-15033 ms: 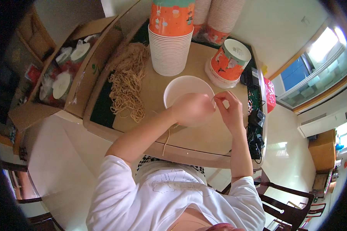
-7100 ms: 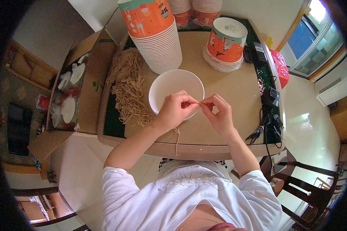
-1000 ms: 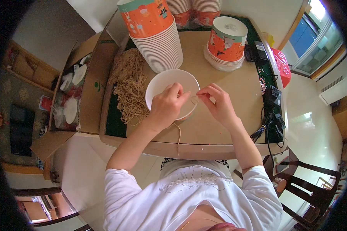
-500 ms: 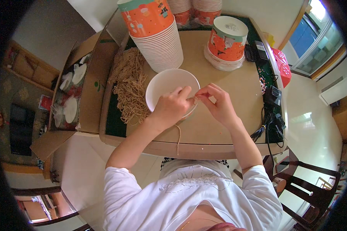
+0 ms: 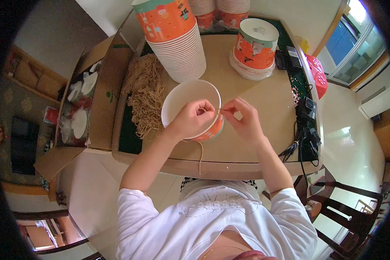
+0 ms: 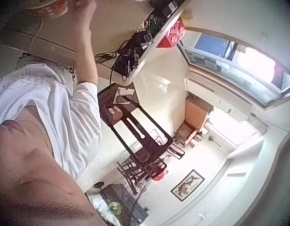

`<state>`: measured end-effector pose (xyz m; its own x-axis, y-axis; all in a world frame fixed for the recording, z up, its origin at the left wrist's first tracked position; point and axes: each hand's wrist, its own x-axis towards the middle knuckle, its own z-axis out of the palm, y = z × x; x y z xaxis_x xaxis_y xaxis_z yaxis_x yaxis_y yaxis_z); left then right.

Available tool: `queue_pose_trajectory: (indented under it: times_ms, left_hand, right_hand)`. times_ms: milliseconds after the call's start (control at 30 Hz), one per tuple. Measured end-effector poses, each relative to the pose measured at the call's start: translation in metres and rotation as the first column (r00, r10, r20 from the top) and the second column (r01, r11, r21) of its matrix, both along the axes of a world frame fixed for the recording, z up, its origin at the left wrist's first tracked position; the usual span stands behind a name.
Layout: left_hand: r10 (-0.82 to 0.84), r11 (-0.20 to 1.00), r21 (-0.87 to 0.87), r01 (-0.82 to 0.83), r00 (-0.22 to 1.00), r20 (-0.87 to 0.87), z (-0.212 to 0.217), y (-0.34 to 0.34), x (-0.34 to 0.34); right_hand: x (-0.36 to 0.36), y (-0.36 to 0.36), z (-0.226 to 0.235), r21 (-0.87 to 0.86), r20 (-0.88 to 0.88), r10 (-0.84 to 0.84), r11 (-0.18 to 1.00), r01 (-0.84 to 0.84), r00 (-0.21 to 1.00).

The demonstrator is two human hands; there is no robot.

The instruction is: Tying thin strings onto paper cups and stacking them in a packaging workspace.

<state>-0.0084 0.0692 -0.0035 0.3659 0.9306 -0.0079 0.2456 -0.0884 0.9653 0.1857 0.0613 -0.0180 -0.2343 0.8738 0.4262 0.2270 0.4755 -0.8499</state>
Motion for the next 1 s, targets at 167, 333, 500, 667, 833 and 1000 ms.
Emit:
queue_pose_trajectory:
  times_ms: [167, 333, 500, 667, 833, 1000]
  left_hand:
    - [0.008, 0.994, 0.111, 0.021, 0.967, -0.255, 0.012, -0.005, 0.007]
    - [-0.101, 0.976, -0.203, 0.075, 0.988, -0.118, 0.016, 0.000, 0.003]
    - [0.103, 0.830, -0.545, 0.122, 0.926, 0.364, 0.010, 0.006, 0.001]
    - [0.085, 0.886, -0.459, 0.063, 0.952, 0.296, 0.004, 0.005, -0.002]
    - [0.071, 0.875, -0.479, 0.072, 0.959, 0.273, 0.008, 0.005, -0.004]
    - [-0.012, 0.900, -0.419, 0.122, 0.966, 0.257, 0.010, 0.004, -0.002]
  right_hand:
    - [0.001, -0.004, -0.002, -0.005, 0.005, -0.017, 1.000, 0.017, 1.000]
    - [-0.002, -0.009, 0.000, 0.062, -0.009, -0.002, 0.998, 0.002, 1.000]
    - [-0.004, -0.014, -0.003, 0.074, -0.008, -0.016, 0.997, 0.017, 1.000]
    - [-0.007, -0.015, -0.001, 0.074, -0.040, -0.058, 0.995, 0.061, 0.998]
    - [-0.007, -0.014, 0.000, 0.076, -0.034, -0.065, 0.995, 0.067, 0.997]
    - [-0.007, -0.014, -0.002, 0.061, -0.041, -0.065, 0.996, 0.067, 0.997]
